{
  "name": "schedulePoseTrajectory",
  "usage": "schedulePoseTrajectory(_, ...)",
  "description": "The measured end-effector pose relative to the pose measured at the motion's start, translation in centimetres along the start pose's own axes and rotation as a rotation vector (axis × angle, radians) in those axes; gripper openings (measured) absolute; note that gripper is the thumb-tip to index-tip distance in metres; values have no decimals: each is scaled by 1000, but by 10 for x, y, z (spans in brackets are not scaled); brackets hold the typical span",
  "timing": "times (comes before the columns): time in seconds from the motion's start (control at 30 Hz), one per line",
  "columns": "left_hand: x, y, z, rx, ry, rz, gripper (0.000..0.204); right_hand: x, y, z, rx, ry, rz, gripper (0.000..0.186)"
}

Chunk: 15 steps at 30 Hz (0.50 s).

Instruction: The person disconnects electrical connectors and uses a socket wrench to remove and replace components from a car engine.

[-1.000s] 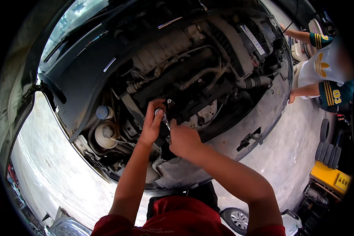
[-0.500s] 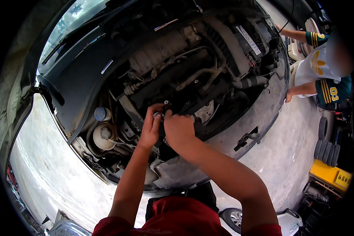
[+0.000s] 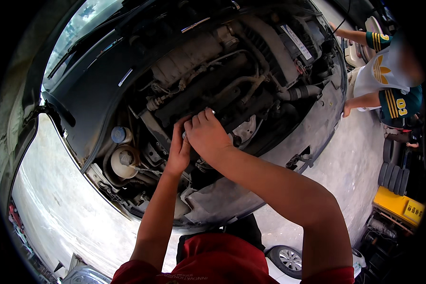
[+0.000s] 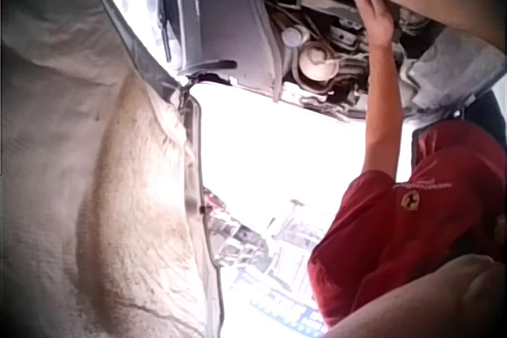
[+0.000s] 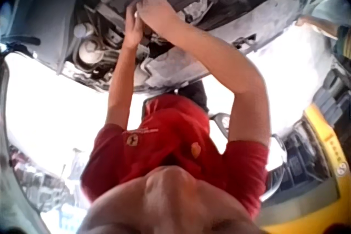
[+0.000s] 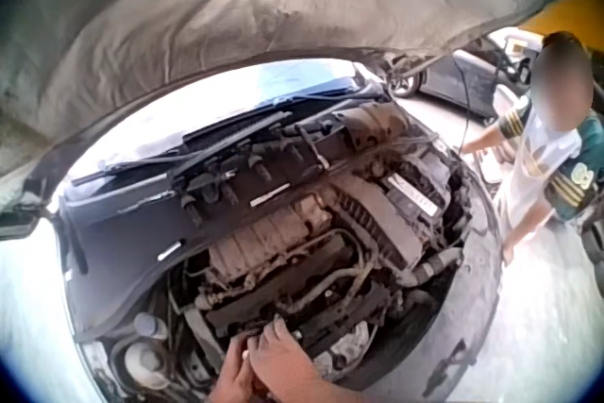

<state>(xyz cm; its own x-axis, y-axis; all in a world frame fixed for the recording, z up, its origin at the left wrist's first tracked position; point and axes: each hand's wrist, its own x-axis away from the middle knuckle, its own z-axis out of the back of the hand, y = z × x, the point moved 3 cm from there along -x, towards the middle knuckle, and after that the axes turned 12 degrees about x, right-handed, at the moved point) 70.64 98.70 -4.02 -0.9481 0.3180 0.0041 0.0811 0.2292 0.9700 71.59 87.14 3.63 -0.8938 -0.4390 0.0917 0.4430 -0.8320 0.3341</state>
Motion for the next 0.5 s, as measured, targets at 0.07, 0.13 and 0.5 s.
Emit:
schedulePoseTrajectory(0.07,0,1,1,-66,-59,30,50,-4,-10,2,-324,-557,-116,39)
schedulePoseTrajectory(0.13,-4,2,-2,-71,-123,109,51,0,-21,-16,-591,-576,-234,40)
schedulePoseTrajectory(0.5,6,-1,9,-88,-116,58,51,3,-15,-7,-307,-304,-167,33)
